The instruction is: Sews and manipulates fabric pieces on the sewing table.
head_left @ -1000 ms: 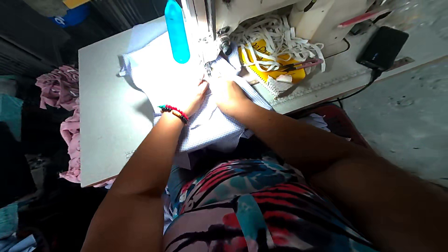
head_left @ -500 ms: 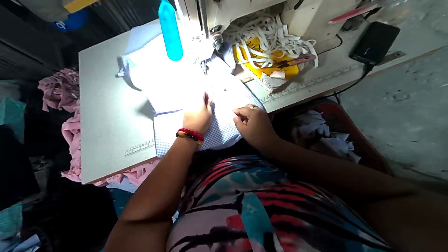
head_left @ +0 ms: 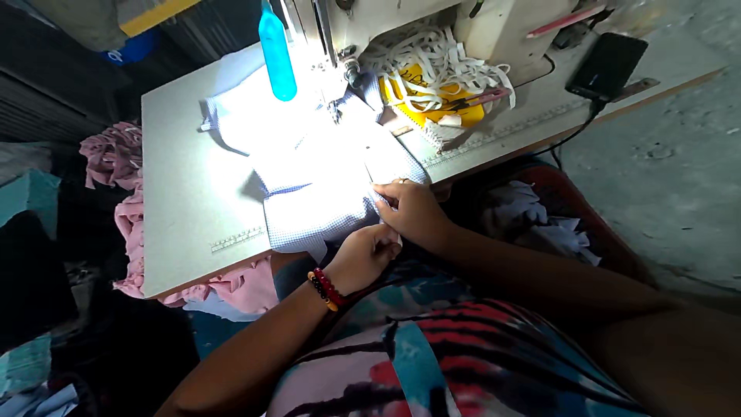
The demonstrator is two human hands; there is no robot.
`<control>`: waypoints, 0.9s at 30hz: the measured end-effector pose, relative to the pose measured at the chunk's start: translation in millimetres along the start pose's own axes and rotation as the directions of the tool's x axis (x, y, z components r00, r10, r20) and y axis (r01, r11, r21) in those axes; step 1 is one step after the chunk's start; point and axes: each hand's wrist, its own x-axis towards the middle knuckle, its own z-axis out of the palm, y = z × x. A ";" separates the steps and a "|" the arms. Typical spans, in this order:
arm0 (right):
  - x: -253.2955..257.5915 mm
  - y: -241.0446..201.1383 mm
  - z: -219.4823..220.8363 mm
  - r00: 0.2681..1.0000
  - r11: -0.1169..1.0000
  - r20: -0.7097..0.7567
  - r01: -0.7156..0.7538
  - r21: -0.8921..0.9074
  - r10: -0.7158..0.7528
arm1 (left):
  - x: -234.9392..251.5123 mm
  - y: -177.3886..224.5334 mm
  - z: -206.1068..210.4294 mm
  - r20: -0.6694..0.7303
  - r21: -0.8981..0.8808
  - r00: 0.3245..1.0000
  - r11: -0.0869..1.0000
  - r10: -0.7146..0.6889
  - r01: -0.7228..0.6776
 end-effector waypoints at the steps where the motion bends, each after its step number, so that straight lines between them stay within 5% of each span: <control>1: -0.8 -2.3 -1.2 1.000 1.000 0.024 0.000 -0.020 0.000 | -1.8 -2.8 1.8 0.014 0.012 0.998 0.998 0.057 -0.057; 6: -5.4 -5.7 -1.8 0.994 0.995 0.110 0.027 -0.096 -0.017 | -9.2 6.5 8.5 0.130 0.194 0.945 0.927 0.300 -0.321; 9: -9.4 -4.8 -2.6 0.994 0.987 0.096 0.069 -0.144 -0.055 | -11.9 -5.2 2.7 -0.100 0.239 0.931 0.917 0.352 -0.321; 13: -15.8 -2.0 5.3 0.984 0.945 0.097 0.169 -0.280 -0.147 | -12.5 -56.2 -46.6 -0.498 0.570 0.845 0.809 0.197 0.147; 18: -20.5 -2.6 12.2 0.963 0.872 0.123 0.269 -0.409 -0.239 | -23.4 -77.7 -109.5 -0.726 0.593 0.686 0.538 0.035 0.600; 20: -21.1 -6.3 11.8 0.962 0.860 0.164 0.269 -0.433 -0.219 | -13.0 -54.5 -91.8 -0.700 0.653 0.692 0.550 0.177 0.520; 23: -19.3 -7.9 10.7 0.963 0.868 0.166 0.264 -0.420 -0.213 | 12.8 -32.1 -46.7 -0.482 0.727 0.794 0.675 0.370 0.126; 27: -10.0 -6.4 13.5 0.963 0.868 0.117 0.271 -0.417 -0.244 | 34.9 -35.0 -33.0 -0.357 0.641 0.891 0.768 0.282 0.014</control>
